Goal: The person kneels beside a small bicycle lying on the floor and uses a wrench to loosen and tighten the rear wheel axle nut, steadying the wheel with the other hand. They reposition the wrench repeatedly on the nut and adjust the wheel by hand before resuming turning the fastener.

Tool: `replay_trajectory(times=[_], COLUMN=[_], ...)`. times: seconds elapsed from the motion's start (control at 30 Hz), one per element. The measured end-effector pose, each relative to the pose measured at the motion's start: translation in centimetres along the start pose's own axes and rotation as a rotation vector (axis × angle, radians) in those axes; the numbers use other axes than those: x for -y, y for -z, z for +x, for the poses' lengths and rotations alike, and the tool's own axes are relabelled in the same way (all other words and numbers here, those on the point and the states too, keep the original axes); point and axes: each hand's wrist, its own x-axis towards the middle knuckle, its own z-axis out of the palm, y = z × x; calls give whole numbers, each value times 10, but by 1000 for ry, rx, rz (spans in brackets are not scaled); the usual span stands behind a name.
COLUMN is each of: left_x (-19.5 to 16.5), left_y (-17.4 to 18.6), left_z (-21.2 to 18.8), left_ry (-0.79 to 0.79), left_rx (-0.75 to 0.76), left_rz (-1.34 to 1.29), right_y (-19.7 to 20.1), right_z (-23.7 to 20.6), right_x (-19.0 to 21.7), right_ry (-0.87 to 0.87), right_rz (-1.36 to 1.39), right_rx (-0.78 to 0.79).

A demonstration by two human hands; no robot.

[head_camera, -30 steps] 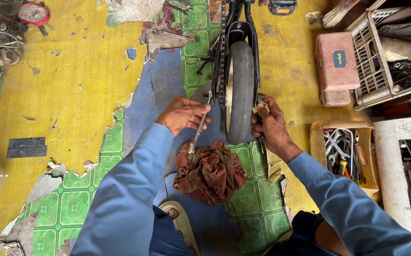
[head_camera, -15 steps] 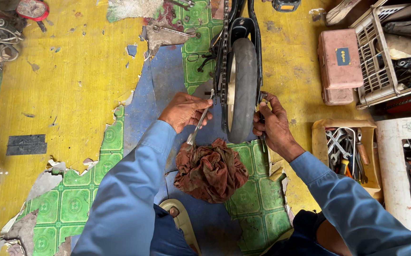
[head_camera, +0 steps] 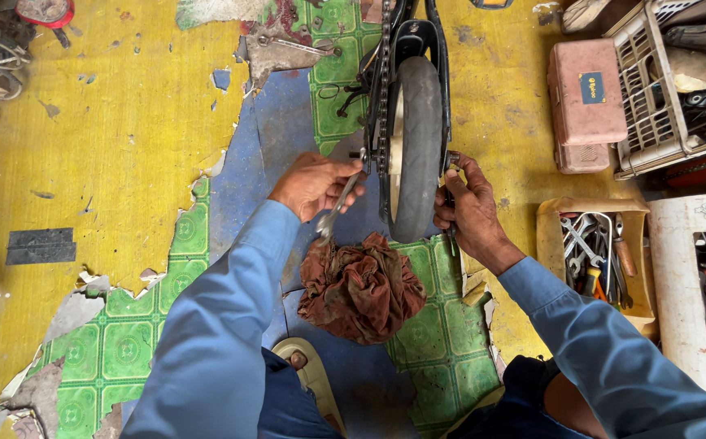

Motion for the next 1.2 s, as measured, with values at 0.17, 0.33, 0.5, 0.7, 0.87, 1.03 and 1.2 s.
replay_trajectory(times=[0.17, 0.33, 0.5, 0.7, 0.87, 1.03, 1.2], left_x=[7, 8, 8, 11, 11, 12, 22], left_y=[-1, -3, -3, -3, -3, -2, -5], left_z=[-2, -5, -4, -1, 0, 0, 3], left_ry=[15, -18, -22, -73, -57, -54, -77], left_rx=[-56, -54, -57, -17, 43, 93, 15], left_rz=[67, 119, 193, 215, 238, 202, 244], right_y=[-4, -8, -9, -8, -8, -8, -12], right_z=[-3, -6, -7, -7, -7, -7, -6], right_x=[6, 12, 15, 17, 17, 17, 16], right_ry=[-2, -3, -19, -19, -23, -23, -23], right_rz=[-16, -15, 14, 4, 8, 13, 19], right_rx=[-2, 1, 3, 6, 6, -1, -15])
